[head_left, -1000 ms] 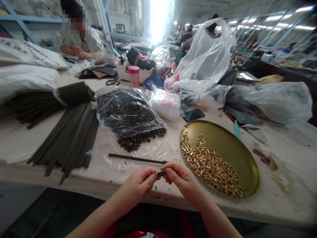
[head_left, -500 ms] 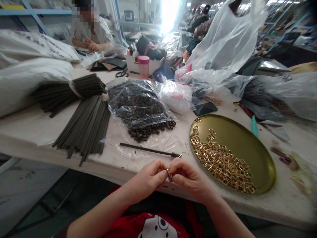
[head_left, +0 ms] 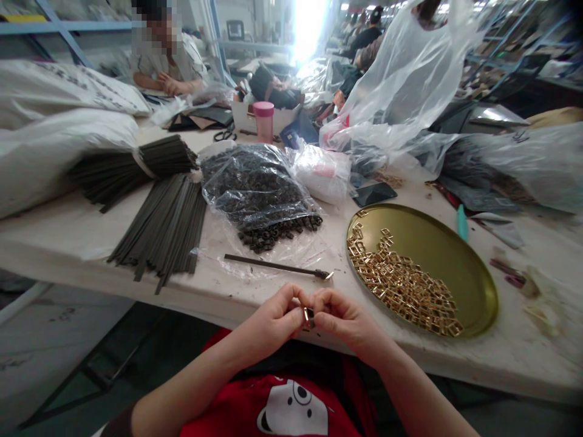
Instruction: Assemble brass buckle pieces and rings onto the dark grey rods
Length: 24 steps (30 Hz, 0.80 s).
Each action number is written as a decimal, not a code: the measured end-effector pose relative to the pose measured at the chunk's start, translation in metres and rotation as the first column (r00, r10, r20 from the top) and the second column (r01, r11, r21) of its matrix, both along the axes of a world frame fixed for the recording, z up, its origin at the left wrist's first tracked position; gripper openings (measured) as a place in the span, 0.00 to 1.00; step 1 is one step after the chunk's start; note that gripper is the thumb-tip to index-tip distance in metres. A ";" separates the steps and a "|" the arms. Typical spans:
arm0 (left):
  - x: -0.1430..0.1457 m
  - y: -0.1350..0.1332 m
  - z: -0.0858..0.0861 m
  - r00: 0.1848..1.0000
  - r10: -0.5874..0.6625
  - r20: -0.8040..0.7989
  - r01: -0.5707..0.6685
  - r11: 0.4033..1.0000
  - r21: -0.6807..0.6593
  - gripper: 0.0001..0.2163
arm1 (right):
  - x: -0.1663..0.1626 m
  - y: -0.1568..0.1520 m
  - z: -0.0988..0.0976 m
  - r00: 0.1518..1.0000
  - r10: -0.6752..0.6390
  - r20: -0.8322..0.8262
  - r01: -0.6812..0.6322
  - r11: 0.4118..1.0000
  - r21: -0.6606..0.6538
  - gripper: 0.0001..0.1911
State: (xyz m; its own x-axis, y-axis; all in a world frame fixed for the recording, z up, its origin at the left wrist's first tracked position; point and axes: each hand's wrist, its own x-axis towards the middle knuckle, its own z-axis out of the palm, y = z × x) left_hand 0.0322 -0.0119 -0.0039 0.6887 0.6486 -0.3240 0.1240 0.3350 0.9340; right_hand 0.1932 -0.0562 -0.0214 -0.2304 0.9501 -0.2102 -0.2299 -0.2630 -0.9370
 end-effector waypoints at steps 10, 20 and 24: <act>-0.001 -0.007 0.002 0.997 -0.050 -0.056 0.051 0.998 0.024 0.02 | -0.011 -0.006 -0.001 0.967 -0.177 0.185 0.169 0.984 0.058 0.12; 0.005 -0.005 -0.005 0.995 -0.033 -0.089 0.042 0.994 0.104 0.07 | -0.018 -0.007 -0.014 0.829 -0.460 0.317 0.386 0.882 0.269 0.08; 0.004 -0.003 -0.010 0.993 0.017 -0.116 0.001 0.989 0.151 0.05 | -0.019 -0.013 -0.013 0.708 -0.525 0.473 0.195 0.788 0.584 0.05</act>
